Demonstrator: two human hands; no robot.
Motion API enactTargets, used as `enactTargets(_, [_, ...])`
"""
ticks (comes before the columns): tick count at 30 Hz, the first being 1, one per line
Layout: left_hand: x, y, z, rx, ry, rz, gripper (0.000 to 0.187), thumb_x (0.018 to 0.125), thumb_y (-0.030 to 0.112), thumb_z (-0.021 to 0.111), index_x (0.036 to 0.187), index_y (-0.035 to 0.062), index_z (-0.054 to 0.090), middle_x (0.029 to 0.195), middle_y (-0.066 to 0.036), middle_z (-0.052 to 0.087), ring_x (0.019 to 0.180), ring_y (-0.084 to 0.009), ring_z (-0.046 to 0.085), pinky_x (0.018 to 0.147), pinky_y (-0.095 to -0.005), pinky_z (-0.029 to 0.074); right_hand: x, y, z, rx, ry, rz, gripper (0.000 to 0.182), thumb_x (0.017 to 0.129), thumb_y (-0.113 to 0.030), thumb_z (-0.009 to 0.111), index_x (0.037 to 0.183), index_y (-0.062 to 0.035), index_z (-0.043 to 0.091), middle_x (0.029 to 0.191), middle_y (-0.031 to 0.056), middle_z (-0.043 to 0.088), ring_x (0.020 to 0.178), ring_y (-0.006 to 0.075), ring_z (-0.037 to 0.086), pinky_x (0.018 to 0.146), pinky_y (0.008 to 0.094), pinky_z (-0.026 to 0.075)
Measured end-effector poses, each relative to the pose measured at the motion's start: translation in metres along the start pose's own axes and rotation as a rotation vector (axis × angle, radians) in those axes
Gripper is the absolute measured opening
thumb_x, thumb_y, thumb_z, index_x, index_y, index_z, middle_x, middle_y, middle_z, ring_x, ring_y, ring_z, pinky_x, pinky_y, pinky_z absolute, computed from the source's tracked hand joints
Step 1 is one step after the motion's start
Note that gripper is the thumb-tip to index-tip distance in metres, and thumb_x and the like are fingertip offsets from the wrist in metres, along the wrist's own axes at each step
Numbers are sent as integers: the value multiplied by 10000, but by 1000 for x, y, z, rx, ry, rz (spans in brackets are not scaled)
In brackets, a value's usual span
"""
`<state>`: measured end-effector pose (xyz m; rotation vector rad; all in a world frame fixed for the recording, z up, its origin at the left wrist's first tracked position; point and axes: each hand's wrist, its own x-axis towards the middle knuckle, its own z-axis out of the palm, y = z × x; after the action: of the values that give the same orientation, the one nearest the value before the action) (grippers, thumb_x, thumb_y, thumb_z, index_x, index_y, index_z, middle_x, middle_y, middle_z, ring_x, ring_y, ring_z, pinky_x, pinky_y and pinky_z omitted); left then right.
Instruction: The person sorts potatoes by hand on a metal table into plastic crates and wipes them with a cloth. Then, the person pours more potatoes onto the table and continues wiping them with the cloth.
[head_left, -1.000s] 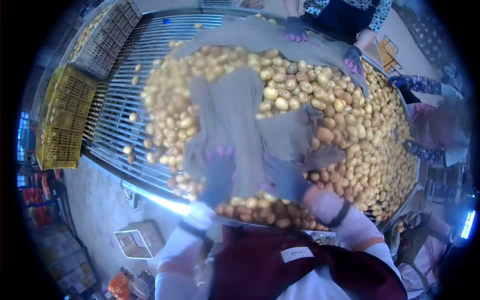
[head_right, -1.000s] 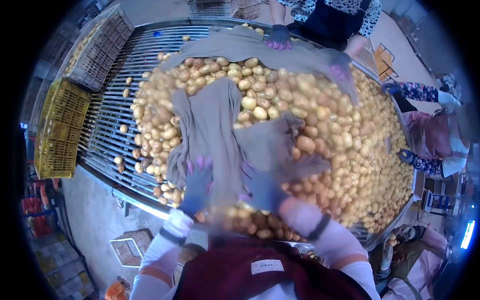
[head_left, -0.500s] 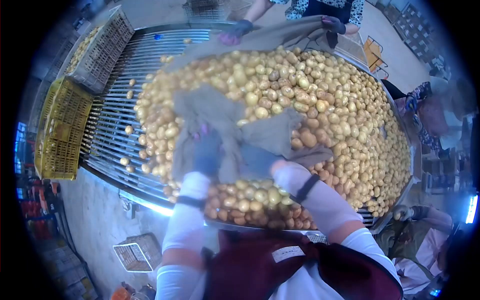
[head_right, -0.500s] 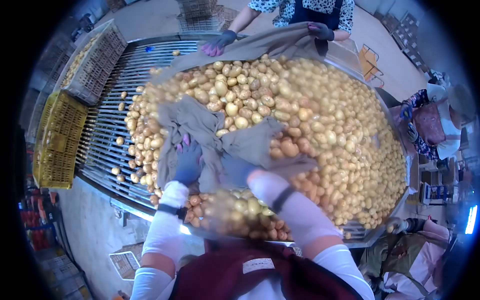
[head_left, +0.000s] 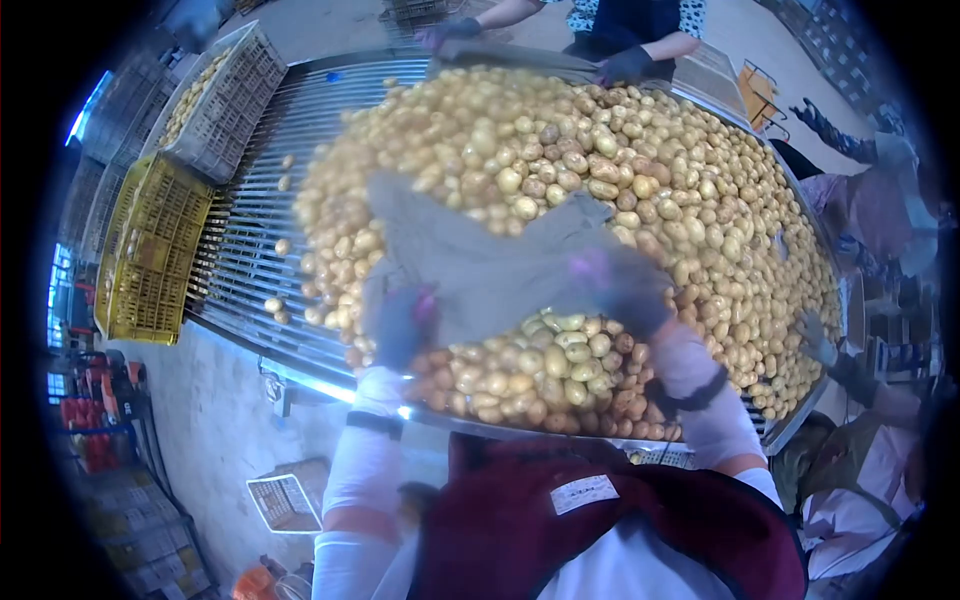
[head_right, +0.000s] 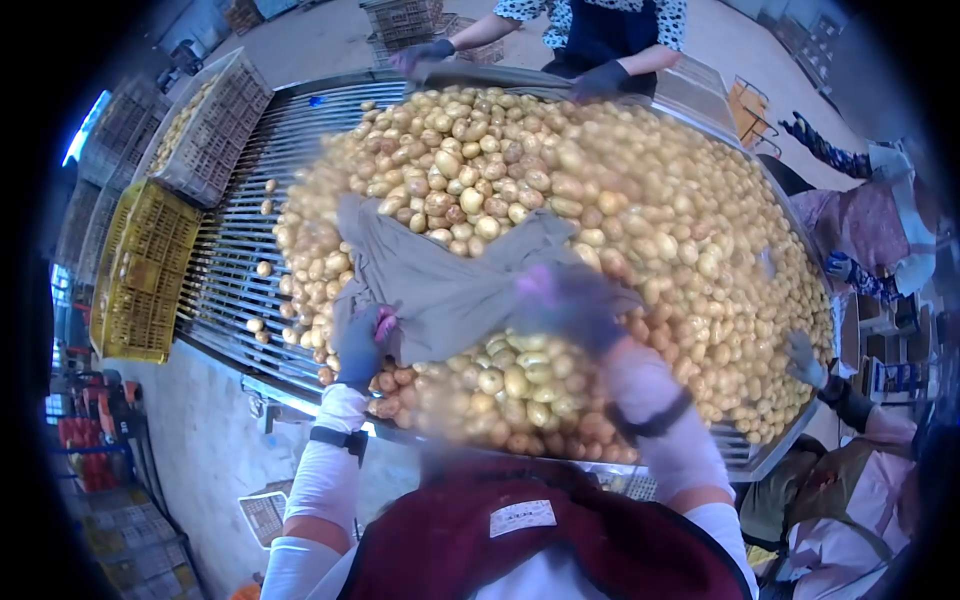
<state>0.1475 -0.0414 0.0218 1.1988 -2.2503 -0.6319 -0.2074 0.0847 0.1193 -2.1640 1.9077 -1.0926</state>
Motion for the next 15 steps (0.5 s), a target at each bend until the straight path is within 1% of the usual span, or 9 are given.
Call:
enactTargets(2, [-7, 24, 0, -227, 24, -66, 230, 912, 205, 654, 1094, 64, 658, 908, -138, 690, 901, -307, 661, 786, -440, 505, -11, 4, -59, -68, 65, -14, 205, 891, -296, 705, 923, -95, 723, 652, 71, 632, 610, 259, 632, 599, 373, 492])
enactTargets(4, [-18, 63, -10, -272, -119, -56, 224, 919, 202, 648, 1106, 78, 659, 933, -139, 693, 871, -306, 668, 719, -454, 511, -41, -14, -123, -24, -25, 193, 171, 862, -261, 745, 932, -104, 745, 616, 70, 600, 564, 279, 580, 598, 371, 472])
enactTargets(5, [-26, 89, -18, -207, -264, -14, 228, 929, 207, 640, 1125, 92, 661, 983, -139, 697, 868, -312, 671, 695, -466, 512, -72, -8, -145, -174, -44, 241, 195, 858, -248, 746, 909, -60, 742, 655, 87, 624, 584, 279, 591, 572, 380, 457])
enactTargets(6, [-30, 125, -27, -179, -290, 190, 272, 930, 228, 647, 1173, 105, 653, 1101, -132, 677, 957, -312, 662, 766, -472, 510, -102, -6, -164, -324, -61, 282, 222, 854, -235, 747, 886, -16, 739, 694, 103, 648, 604, 279, 602, 546, 389, 442])
enactTargets(7, [-34, 152, -28, -147, -310, 393, 319, 931, 249, 654, 1222, 118, 644, 1219, -125, 658, 1045, -311, 652, 837, -478, 508, -124, -15, -179, -277, -115, 519, 234, 845, -246, 753, 904, -19, 737, 714, 93, 651, 640, 279, 605, 587, 404, 446])
enactTargets(8, [-41, 157, -16, -49, -312, 376, 338, 915, 266, 676, 1215, 112, 654, 1235, -120, 648, 1115, -320, 613, 893, -483, 488, -142, -22, -188, -222, -167, 755, 250, 836, -257, 759, 922, -23, 735, 733, 83, 654, 677, 280, 609, 627, 420, 450])
enactTargets(10, [-51, 151, 15, 152, -323, 347, 380, 881, 298, 721, 1203, 100, 674, 1267, -110, 626, 1256, -340, 537, 1005, -491, 448, -173, -21, -191, -291, -262, 612, 316, 868, -292, 730, 1051, -35, 722, 935, 100, 693, 901, 294, 641, 816, 448, 474])
enactTargets(13, [-54, 140, 58, 70, -275, 380, 544, 852, 363, 744, 1314, 116, 596, 1360, -121, 569, 1309, -388, 480, 1065, -528, 385, -208, -13, -140, -213, -228, 464, 452, 886, -338, 692, 1248, -71, 645, 1238, 133, 627, 1231, 337, 540, 1059, 494, 377])
enactTargets(15, [-40, 150, 71, 42, -380, 349, 630, 852, 382, 743, 1380, 112, 530, 1439, -139, 501, 1354, -398, 432, 1101, -531, 345, -233, -2, -70, -237, -304, 391, 628, 864, -409, 680, 1392, -104, 532, 1457, 155, 478, 1401, 403, 377, 1163, 550, 253])
